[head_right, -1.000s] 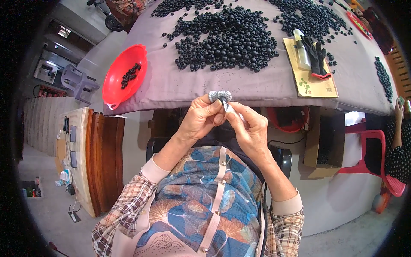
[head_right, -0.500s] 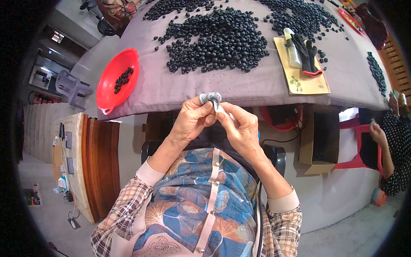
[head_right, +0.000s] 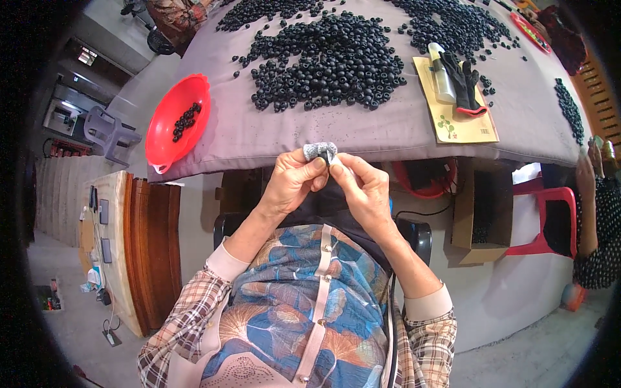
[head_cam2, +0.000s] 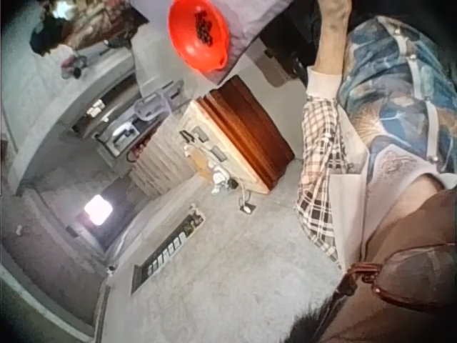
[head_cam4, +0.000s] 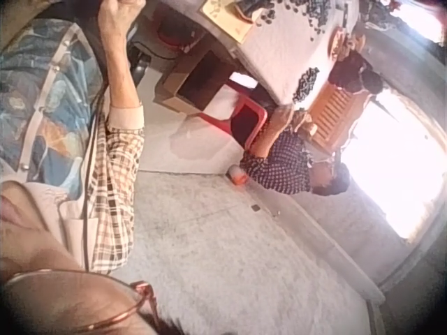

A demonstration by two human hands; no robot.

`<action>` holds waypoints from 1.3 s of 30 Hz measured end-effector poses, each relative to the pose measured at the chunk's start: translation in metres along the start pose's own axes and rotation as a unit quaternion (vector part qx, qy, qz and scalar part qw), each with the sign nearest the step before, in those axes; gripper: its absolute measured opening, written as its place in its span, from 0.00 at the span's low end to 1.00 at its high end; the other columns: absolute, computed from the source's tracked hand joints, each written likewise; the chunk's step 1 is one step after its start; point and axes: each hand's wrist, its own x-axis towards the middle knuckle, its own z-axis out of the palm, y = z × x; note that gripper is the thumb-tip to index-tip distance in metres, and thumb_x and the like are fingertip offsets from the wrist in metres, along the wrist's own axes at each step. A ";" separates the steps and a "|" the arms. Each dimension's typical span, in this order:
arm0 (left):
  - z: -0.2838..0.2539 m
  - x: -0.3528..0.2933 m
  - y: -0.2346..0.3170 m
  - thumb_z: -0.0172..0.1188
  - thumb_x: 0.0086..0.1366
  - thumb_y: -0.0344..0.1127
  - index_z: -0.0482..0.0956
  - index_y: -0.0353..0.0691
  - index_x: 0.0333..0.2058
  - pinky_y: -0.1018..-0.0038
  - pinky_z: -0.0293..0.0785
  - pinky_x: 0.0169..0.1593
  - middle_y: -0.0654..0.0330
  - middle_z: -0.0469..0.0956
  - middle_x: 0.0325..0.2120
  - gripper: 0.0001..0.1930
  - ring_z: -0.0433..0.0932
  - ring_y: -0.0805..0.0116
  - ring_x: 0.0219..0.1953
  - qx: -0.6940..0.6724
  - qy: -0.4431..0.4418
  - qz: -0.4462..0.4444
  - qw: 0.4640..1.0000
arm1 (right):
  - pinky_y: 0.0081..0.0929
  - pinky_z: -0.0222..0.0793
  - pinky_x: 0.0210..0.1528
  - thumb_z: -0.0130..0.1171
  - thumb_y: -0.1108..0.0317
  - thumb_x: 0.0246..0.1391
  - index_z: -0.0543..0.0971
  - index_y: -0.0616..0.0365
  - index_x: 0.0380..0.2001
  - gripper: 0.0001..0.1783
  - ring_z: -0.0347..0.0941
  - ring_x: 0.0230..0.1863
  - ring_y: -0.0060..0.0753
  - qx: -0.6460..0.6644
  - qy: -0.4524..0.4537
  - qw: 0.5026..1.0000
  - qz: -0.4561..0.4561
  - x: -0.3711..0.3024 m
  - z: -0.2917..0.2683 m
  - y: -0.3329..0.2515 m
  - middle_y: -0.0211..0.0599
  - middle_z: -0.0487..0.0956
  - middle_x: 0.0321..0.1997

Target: The person sorts small black plastic components by hand on a work surface, placing them into a red plastic bowl.

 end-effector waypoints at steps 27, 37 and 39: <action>0.009 -0.007 -0.009 0.50 0.61 0.30 0.73 0.34 0.34 0.81 0.64 0.24 0.61 0.73 0.22 0.06 0.69 0.74 0.20 -0.177 -0.024 -0.104 0.978 | 0.11 0.46 0.15 0.52 0.63 0.55 0.70 0.54 0.21 0.11 0.53 0.16 0.08 0.135 0.033 0.986 0.091 0.003 0.004 0.007 0.16 0.63 0.15; -0.023 -0.018 0.038 0.57 0.57 0.31 0.74 0.36 0.27 0.80 0.66 0.19 0.61 0.73 0.19 0.05 0.72 0.75 0.18 -0.228 0.110 -0.009 0.967 | 0.10 0.42 0.14 0.53 0.64 0.54 0.73 0.56 0.25 0.08 0.51 0.14 0.08 0.061 0.004 0.997 0.056 -0.001 0.004 0.017 0.18 0.63 0.14; -0.052 -0.020 0.063 0.58 0.55 0.31 0.74 0.36 0.27 0.81 0.66 0.19 0.60 0.74 0.19 0.05 0.72 0.75 0.18 -0.241 0.142 0.053 0.959 | 0.10 0.41 0.14 0.53 0.64 0.54 0.73 0.56 0.25 0.08 0.51 0.14 0.08 0.068 0.011 0.995 0.069 0.002 0.001 0.017 0.18 0.63 0.14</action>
